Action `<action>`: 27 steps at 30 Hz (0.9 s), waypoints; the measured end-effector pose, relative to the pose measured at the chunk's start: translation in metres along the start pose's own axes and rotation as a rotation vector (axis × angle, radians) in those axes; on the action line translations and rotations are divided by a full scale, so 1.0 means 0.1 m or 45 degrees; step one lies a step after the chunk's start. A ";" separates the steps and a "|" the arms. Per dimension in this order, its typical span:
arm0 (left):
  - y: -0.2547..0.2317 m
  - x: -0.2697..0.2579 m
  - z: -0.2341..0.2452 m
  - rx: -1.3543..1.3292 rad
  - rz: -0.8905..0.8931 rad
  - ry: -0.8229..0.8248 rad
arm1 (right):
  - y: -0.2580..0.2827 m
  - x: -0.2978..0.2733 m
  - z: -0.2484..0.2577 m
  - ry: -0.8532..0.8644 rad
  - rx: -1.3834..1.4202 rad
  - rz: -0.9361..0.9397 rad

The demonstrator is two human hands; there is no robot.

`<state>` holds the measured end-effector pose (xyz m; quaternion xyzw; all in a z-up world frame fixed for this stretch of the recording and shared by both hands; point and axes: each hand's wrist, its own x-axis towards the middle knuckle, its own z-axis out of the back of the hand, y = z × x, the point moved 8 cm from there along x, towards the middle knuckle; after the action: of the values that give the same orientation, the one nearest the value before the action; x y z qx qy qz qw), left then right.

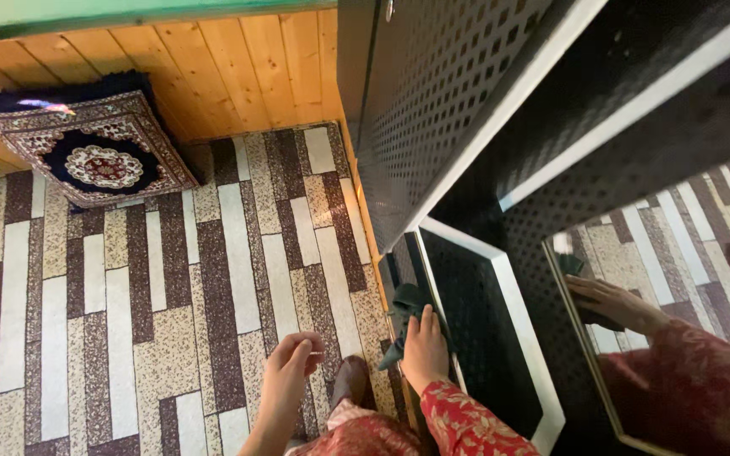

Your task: The person cleans a mirror and then a window by hand using a green cloth.

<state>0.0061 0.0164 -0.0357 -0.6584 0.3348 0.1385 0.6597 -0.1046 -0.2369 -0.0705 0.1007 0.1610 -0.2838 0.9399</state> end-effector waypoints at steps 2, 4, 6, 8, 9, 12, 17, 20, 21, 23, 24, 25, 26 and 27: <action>0.16 -0.07 0.07 -0.092 -0.029 0.040 | -0.08 -0.21 -0.13 -0.064 -0.009 -0.014; 0.29 -0.17 0.13 -0.067 -0.060 0.099 | -0.19 -0.46 -0.31 -0.090 0.000 -0.040; 0.40 -0.28 0.19 -0.072 -0.080 0.163 | -0.29 -0.79 -0.48 -0.074 0.022 -0.080; 0.51 -0.41 0.23 -0.108 -0.084 0.232 | -0.39 -1.13 -0.71 0.079 0.044 -0.218; 0.61 -0.52 0.29 -0.047 -0.035 0.216 | -0.45 -1.35 -0.81 0.157 0.056 -0.292; 0.84 -0.80 0.43 0.060 0.053 0.216 | -0.57 -2.02 -1.06 0.384 0.154 -0.476; 1.09 -0.99 0.32 0.025 0.082 0.377 | -0.62 -2.88 -1.27 0.474 0.295 -0.748; 1.03 -1.13 0.30 0.096 0.050 0.378 | -0.55 -2.90 -1.26 0.542 0.485 -0.696; 0.99 -1.15 0.28 0.109 0.053 0.379 | -0.48 -2.86 -1.21 0.540 0.547 -0.625; 0.91 -1.16 0.24 0.134 0.054 0.374 | -0.55 -2.70 -1.03 0.487 0.535 -0.741; 0.89 -1.17 0.24 0.102 0.048 0.382 | -0.56 -2.46 -0.72 0.137 0.398 -0.577; 0.87 -1.17 0.24 0.070 0.041 0.389 | -0.52 -2.34 -0.46 -0.207 0.260 -0.404; 0.85 -1.16 0.26 0.037 0.035 0.393 | -0.50 -2.28 -0.45 -0.257 0.208 -0.318; 0.85 -1.15 0.28 0.043 0.033 0.381 | -0.53 -2.19 -0.45 -0.306 0.157 -0.231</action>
<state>-0.1248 0.0810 -0.0325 -0.6561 0.4402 0.0414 0.6116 -0.3178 -0.1585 -0.0388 0.1087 0.0382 -0.3870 0.9148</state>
